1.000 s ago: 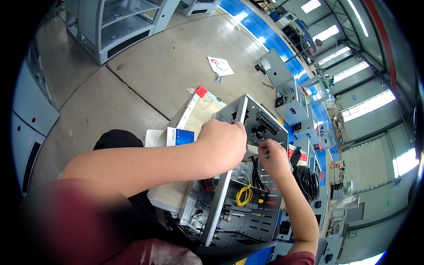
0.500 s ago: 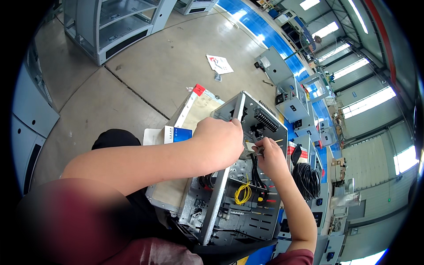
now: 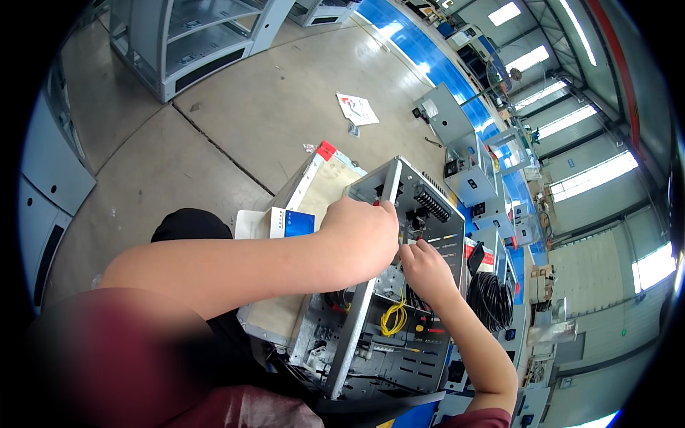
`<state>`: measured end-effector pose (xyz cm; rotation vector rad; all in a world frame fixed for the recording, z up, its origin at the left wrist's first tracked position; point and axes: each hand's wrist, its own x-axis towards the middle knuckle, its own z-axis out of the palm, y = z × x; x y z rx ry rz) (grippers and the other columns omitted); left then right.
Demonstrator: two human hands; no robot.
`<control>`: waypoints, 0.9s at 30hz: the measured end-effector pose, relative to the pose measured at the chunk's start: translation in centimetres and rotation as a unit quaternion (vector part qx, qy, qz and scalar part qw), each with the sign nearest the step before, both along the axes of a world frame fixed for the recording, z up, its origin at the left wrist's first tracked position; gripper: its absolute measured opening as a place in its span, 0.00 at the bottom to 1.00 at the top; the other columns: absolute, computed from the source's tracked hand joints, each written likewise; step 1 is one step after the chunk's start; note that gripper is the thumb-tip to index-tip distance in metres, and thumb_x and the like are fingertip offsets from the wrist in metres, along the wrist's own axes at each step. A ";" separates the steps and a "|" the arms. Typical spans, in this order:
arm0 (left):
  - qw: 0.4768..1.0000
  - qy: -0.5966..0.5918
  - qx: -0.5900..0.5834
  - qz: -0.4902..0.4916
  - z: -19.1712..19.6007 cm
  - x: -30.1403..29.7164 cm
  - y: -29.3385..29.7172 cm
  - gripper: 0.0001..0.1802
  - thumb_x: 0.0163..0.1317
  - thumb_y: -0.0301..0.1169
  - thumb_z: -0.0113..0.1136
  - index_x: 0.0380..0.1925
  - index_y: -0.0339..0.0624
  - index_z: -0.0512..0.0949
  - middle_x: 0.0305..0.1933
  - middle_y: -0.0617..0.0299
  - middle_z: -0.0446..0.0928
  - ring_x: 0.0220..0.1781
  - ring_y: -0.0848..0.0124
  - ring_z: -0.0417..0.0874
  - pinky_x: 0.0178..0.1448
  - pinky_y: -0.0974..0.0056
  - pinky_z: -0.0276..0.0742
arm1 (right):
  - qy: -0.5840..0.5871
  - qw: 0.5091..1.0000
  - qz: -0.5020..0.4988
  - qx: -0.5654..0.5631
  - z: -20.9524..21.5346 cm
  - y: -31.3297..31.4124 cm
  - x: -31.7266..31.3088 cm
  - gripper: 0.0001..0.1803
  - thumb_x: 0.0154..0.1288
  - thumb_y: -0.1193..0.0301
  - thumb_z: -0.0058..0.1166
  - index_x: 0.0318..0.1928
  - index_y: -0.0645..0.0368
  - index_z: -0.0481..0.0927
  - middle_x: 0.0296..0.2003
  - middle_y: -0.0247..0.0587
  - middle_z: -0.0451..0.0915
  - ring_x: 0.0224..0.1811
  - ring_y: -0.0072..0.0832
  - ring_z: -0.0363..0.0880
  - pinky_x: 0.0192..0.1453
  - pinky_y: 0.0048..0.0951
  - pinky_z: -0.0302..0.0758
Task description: The person sits on the floor and works on an open electrical cabinet, connecting yellow and black cables to a terminal block and tightening screws with a wrench. The person also handles a small white box and a blue box during the process.
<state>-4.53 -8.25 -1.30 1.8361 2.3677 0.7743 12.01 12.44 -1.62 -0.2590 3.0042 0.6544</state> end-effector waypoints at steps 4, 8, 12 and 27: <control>1.000 -0.023 -0.005 0.008 0.4 0.1 -0.3 0.20 0.69 0.38 0.61 0.40 0.25 0.77 0.23 0.58 0.82 0.24 0.59 0.88 0.25 0.53 0.80 | 0.003 1.000 0.010 0.025 -0.1 0.1 -0.2 0.08 0.59 0.74 0.60 0.35 0.56 0.73 0.31 0.38 0.78 0.40 0.34 0.81 0.47 0.34 0.80; 1.000 -0.019 -0.008 0.010 0.6 0.1 -0.4 0.21 0.69 0.39 0.61 0.42 0.25 0.77 0.23 0.57 0.83 0.25 0.59 0.89 0.25 0.54 0.80 | -0.013 0.999 0.023 0.045 -0.5 0.2 -0.4 0.07 0.59 0.73 0.59 0.34 0.56 0.73 0.29 0.36 0.79 0.38 0.33 0.81 0.46 0.33 0.80; 1.000 -0.027 -0.007 0.012 0.6 0.1 -0.4 0.21 0.69 0.39 0.62 0.43 0.25 0.77 0.23 0.57 0.83 0.25 0.60 0.89 0.25 0.54 0.80 | -0.031 0.997 0.043 0.063 -0.6 0.3 -0.5 0.06 0.60 0.72 0.60 0.34 0.56 0.75 0.27 0.34 0.79 0.38 0.33 0.81 0.46 0.33 0.79; 1.000 -0.001 -0.008 0.008 0.6 0.1 -0.4 0.21 0.68 0.38 0.63 0.42 0.24 0.78 0.22 0.59 0.82 0.24 0.62 0.89 0.23 0.56 0.79 | -0.039 0.997 0.049 0.050 0.0 -0.2 -0.6 0.07 0.60 0.71 0.61 0.35 0.55 0.76 0.29 0.33 0.80 0.39 0.32 0.81 0.50 0.33 0.81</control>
